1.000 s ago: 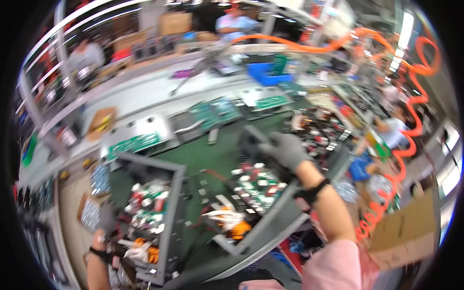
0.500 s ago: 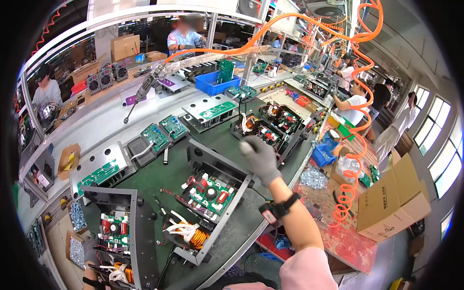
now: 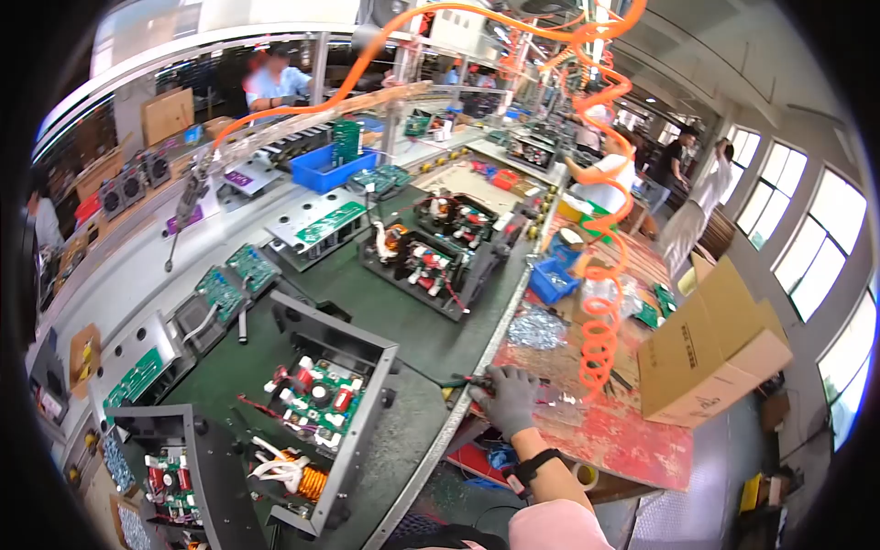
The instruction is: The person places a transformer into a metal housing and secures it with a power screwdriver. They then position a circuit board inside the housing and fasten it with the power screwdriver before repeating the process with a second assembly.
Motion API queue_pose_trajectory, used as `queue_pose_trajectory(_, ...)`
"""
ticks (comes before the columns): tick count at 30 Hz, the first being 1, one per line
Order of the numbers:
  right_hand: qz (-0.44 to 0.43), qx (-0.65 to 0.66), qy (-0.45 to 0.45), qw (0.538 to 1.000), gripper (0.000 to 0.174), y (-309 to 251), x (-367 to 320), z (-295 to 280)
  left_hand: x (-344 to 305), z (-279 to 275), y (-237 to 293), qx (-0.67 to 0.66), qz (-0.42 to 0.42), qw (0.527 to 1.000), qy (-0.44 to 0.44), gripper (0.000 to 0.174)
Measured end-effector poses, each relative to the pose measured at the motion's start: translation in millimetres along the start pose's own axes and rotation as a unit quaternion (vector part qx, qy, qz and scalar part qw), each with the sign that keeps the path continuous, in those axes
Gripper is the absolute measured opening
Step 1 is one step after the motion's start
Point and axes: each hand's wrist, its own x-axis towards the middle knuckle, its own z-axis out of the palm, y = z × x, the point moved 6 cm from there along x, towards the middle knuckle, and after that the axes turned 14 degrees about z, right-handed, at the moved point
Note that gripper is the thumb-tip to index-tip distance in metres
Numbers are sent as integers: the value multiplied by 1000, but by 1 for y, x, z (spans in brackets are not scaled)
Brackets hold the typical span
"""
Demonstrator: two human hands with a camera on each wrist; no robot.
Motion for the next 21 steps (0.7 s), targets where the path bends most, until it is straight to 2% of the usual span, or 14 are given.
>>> queue_pose_trajectory(2,-29,45,-16,998,32,3,4,-2,7,-1,12,-41,-17,999,17,28)
queue_pose_trajectory(5,-47,94,-58,993,30,37,13,19,7,-11,24,-100,-51,993,47,27)
queue_pose_trajectory(7,-25,76,-49,996,28,50,8,15,9,-24,32,-137,-73,985,70,27)
queue_pose_trajectory(9,-4,54,60,997,28,54,-5,-15,9,-35,39,-174,-97,976,90,26)
queue_pose_trajectory(10,56,42,66,995,36,57,-10,-25,7,-43,43,-192,-110,970,100,26)
queue_pose_trajectory(11,57,42,66,995,36,61,-10,-24,4,-51,46,-209,-124,964,109,26)
queue_pose_trajectory(13,228,136,76,961,51,97,-13,-26,-2,-68,54,-243,-149,950,126,25)
queue_pose_trajectory(14,308,115,-21,944,72,108,-10,-20,-4,-77,58,-260,-162,942,136,25)
queue_pose_trajectory(15,310,115,-21,944,72,103,-9,-26,-7,-86,62,-276,-175,934,144,25)
queue_pose_trajectory(17,311,62,-126,940,84,77,-10,-32,-19,-104,70,-308,-203,915,161,25)
queue_pose_trajectory(21,354,32,-145,923,89,69,-5,-17,-45,-148,85,-367,-260,870,204,25)
